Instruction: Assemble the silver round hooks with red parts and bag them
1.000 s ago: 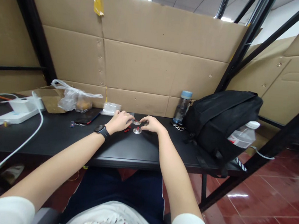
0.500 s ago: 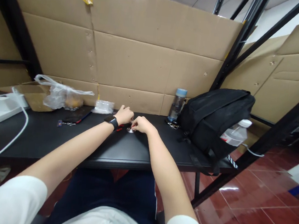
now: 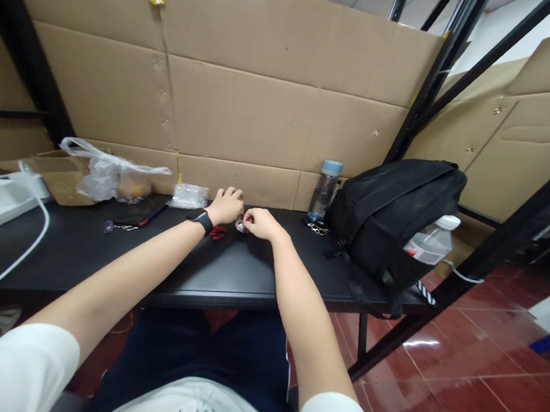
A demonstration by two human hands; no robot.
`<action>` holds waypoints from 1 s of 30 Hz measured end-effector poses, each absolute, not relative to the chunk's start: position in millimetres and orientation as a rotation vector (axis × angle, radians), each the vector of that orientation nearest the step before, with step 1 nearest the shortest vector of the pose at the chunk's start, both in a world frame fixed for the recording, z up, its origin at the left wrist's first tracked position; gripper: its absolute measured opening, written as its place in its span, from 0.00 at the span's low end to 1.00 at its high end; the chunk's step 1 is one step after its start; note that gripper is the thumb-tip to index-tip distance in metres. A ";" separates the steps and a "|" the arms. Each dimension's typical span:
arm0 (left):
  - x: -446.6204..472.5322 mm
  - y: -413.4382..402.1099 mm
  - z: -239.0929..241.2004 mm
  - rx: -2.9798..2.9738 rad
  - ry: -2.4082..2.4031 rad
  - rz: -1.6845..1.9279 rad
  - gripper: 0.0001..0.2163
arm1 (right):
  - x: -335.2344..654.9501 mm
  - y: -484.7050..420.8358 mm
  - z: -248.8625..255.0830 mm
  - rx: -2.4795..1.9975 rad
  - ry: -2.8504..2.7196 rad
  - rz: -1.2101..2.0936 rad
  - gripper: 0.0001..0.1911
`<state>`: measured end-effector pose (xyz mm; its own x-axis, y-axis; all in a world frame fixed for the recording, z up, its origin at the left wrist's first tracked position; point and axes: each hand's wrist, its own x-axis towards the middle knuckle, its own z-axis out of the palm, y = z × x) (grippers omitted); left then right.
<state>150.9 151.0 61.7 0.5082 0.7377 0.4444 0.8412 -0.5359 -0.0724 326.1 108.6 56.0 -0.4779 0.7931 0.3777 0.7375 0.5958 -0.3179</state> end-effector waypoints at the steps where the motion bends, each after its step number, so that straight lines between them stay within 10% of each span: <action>1: 147.4 149.8 65.2 -2.475 -1.340 -0.602 0.11 | 330.7 110.4 56.5 -1.228 -2.300 0.118 0.05; 30: 112.1 111.9 57.5 -2.324 -1.399 -1.438 0.08 | 287.8 107.5 48.3 -0.836 -1.504 0.794 0.14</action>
<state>112.1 111.9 57.5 0.1471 0.6554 0.7408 0.7226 -0.5826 0.3720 287.8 107.5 48.3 -0.0620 0.8589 0.5084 0.0648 0.5117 -0.8567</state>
